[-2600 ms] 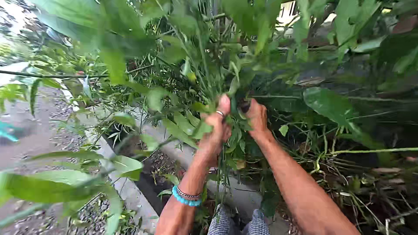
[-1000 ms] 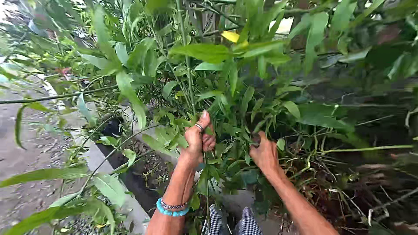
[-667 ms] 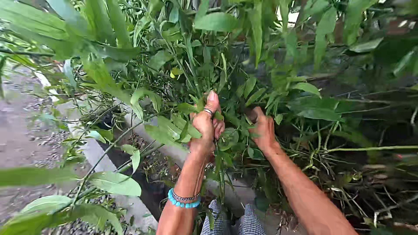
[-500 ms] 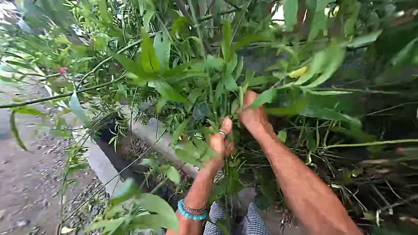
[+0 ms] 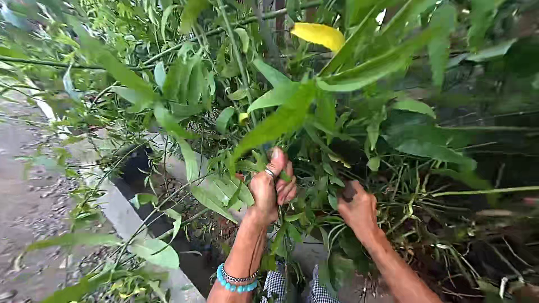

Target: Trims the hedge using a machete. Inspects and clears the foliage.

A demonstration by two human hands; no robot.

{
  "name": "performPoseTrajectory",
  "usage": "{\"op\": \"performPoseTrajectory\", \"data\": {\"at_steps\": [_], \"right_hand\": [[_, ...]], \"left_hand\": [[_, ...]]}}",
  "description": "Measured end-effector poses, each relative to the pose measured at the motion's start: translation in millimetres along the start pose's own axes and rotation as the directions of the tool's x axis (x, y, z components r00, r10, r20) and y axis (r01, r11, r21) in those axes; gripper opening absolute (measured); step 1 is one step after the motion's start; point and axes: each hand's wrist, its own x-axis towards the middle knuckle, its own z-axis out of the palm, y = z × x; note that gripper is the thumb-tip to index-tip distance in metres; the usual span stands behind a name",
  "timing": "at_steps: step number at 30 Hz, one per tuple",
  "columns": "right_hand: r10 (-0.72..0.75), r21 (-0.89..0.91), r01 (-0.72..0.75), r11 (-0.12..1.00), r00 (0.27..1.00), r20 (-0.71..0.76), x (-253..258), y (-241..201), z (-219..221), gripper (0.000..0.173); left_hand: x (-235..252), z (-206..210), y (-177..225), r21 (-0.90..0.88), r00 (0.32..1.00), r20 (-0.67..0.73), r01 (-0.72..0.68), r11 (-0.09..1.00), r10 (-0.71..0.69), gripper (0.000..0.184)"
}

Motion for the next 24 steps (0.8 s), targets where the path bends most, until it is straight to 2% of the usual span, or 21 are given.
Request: {"op": "performPoseTrajectory", "data": {"at_steps": [2, 3, 4, 6, 8, 11, 14, 16, 19, 21, 22, 24], "right_hand": [[0.009, 0.064, -0.016, 0.998, 0.994, 0.105, 39.2, -31.9, -7.5, 0.038], [-0.037, 0.100, 0.024, 0.995, 0.991, 0.129, 60.3, -51.4, -4.8, 0.044], [-0.090, 0.121, 0.075, 0.990, 0.989, 0.121, 80.7, -72.9, 1.3, 0.046], [-0.162, 0.084, 0.158, 0.984, 0.986, 0.049, 105.7, -102.0, 9.9, 0.039], [-0.148, 0.060, 0.146, 0.987, 0.988, 0.035, 91.5, -85.7, 12.0, 0.035], [-0.010, 0.072, 0.003, 0.997, 0.994, 0.107, 32.2, -32.9, 11.8, 0.042], [0.074, -0.015, -0.074, 0.997, 0.994, 0.080, -34.7, 22.9, 8.6, 0.035], [0.066, -0.028, -0.064, 0.998, 0.996, 0.064, -48.0, 26.9, 11.3, 0.030], [0.020, -0.044, -0.016, 0.999, 0.995, 0.098, -8.4, -7.5, 6.2, 0.029], [-0.008, -0.021, 0.011, 1.000, 0.989, 0.145, 30.9, -42.0, 3.8, 0.029], [-0.025, 0.006, 0.024, 1.000, 0.985, 0.169, 43.0, -58.6, 7.7, 0.035], [-0.144, 0.062, 0.137, 0.989, 0.981, 0.131, 51.5, -84.3, 21.9, 0.033]], "left_hand": [[1.1, 6.0, -2.9, 0.037, 0.999, 0.001, -0.045, 0.998, 0.045, 0.052], [-0.8, 6.0, -4.6, 0.080, 0.998, -0.018, -0.059, 0.995, 0.061, 0.051], [-1.9, 3.8, -3.0, 0.121, 0.996, -0.045, -0.077, 0.990, 0.083, 0.049], [-3.2, -0.7, 14.4, 0.203, 0.991, -0.066, -0.103, 0.974, 0.118, 0.048], [-9.9, -4.9, 23.7, 0.212, 0.994, -0.053, -0.079, 0.974, 0.093, 0.051], [-17.1, -12.8, 17.0, 0.155, 0.997, -0.068, 0.035, 0.987, -0.024, 0.054], [-14.0, -5.8, 12.8, 0.091, 0.992, -0.098, 0.087, 0.992, -0.078, 0.056], [-16.2, -0.6, 5.2, 0.095, 0.986, -0.131, 0.120, 0.988, -0.107, 0.055], [-25.6, -3.2, -10.2, 0.106, 0.982, -0.143, 0.137, 0.985, -0.121, 0.053], [-31.7, -13.2, 0.2, 0.124, 0.986, -0.137, 0.109, 0.986, -0.092, 0.053], [-37.1, -21.6, 8.1, 0.128, 0.986, -0.150, 0.086, 0.988, -0.067, 0.053], [-52.8, -44.4, 29.5, 0.133, 0.988, -0.153, 0.006, 0.991, 0.015, 0.052]]}}
